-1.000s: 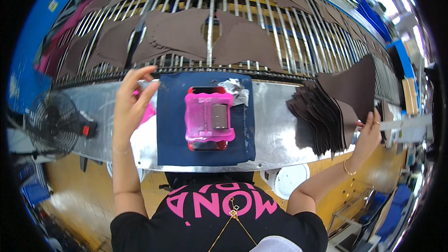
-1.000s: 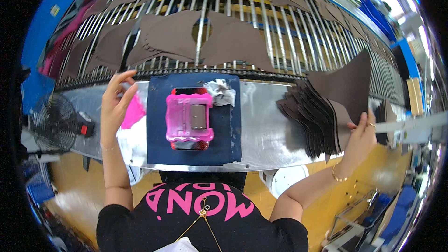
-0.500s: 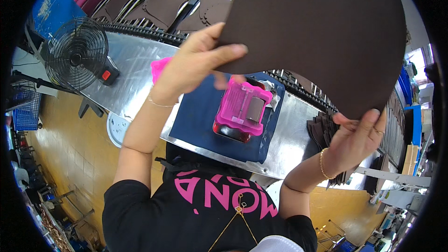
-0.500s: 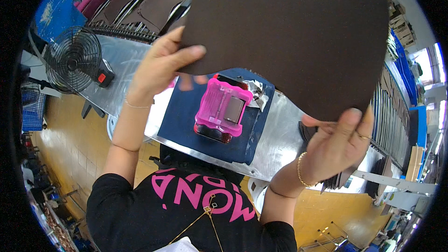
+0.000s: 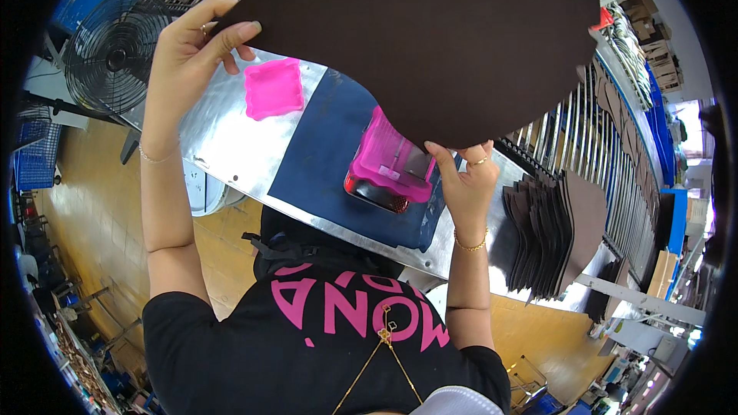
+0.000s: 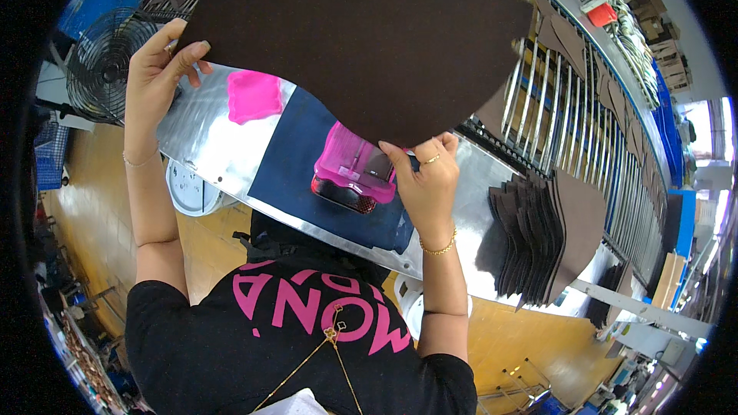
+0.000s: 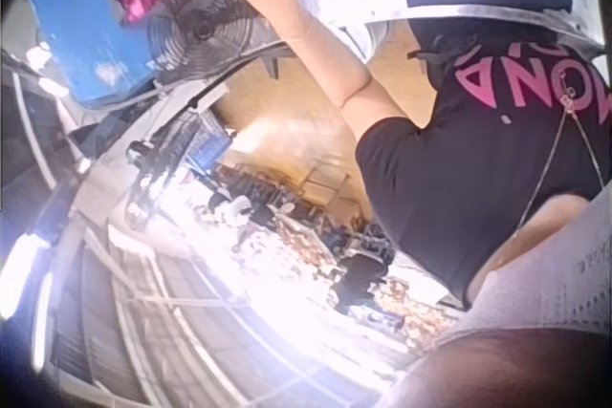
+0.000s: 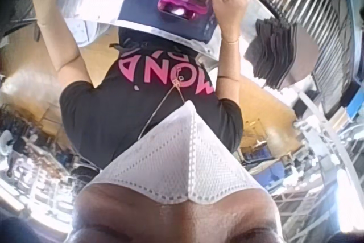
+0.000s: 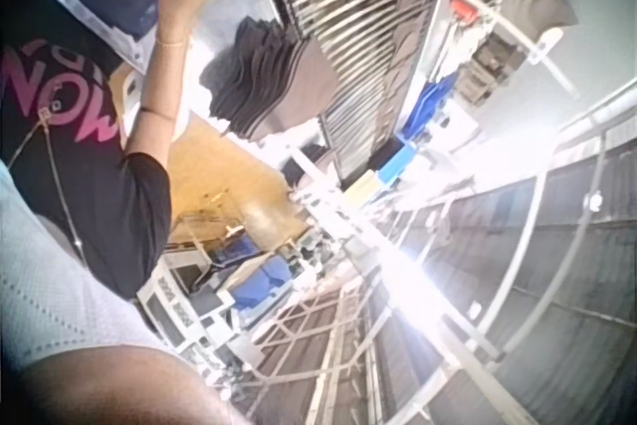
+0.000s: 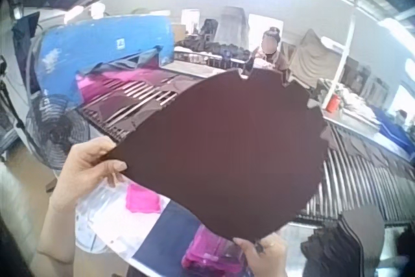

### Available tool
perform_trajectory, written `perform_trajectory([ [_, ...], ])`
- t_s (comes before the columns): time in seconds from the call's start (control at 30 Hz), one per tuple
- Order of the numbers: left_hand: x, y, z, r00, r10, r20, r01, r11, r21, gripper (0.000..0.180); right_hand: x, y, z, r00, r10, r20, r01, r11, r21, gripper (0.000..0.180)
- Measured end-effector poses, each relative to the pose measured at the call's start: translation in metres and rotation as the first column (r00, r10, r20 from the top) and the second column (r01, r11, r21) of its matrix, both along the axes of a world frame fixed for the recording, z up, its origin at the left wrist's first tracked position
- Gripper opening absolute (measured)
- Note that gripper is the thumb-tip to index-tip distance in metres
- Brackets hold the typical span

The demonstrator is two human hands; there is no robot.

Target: The person repeatedly picks up brown material pieces from a conveyor belt and stacks them on a metal table. The person handles the pieces one at a time, placing them in a growing pile.

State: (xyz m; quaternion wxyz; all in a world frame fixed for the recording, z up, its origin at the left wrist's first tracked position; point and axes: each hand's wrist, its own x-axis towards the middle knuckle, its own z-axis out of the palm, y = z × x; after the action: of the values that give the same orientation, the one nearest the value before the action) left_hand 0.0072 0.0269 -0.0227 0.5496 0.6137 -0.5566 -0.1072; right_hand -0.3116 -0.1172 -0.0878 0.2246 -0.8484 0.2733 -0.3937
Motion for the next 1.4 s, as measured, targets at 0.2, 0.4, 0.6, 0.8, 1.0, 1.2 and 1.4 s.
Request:
perform_trajectory([
  [0.2, -0.011, -0.006, -0.024, 0.996, -0.015, -0.086, 0.029, 0.986, 0.165, 0.015, -0.027, 0.007, -0.001, 0.994, -0.091, -0.058, 0.085, 0.992, -0.098, 0.010],
  [0.4, -0.069, -0.037, -0.036, 0.986, -0.151, -0.069, 0.166, 0.917, 0.363, 0.007, -0.102, 0.012, -0.045, 0.944, -0.263, -0.200, 0.279, 0.959, 0.055, 0.009],
  [0.6, -0.118, -0.073, -0.048, 0.860, -0.386, 0.333, 0.331, 0.920, 0.212, 0.010, -0.179, 0.026, -0.075, 0.914, -0.377, -0.151, 0.405, 0.874, 0.269, 0.012],
  [0.8, -0.160, -0.108, -0.043, 0.695, -0.540, 0.475, 0.488, 0.839, 0.240, 0.009, -0.230, 0.045, -0.011, 0.837, -0.547, 0.008, 0.449, 0.696, 0.560, 0.014],
  [1.0, -0.174, -0.191, 0.003, 0.706, -0.456, 0.542, 0.557, 0.830, -0.027, 0.005, -0.228, 0.029, 0.004, 0.812, -0.577, 0.086, 0.478, 0.743, 0.467, 0.016],
  [1.2, -0.175, -0.252, 0.074, 0.536, 0.095, 0.839, 0.473, 0.789, -0.392, 0.012, -0.175, -0.029, 0.047, 0.633, -0.761, 0.142, 0.768, 0.641, 0.013, 0.068],
  [1.4, -0.167, -0.270, 0.110, 0.305, 0.293, 0.906, 0.491, 0.767, -0.413, 0.019, -0.105, -0.078, 0.080, 0.678, -0.735, 0.002, 0.703, 0.647, -0.297, 0.070],
])
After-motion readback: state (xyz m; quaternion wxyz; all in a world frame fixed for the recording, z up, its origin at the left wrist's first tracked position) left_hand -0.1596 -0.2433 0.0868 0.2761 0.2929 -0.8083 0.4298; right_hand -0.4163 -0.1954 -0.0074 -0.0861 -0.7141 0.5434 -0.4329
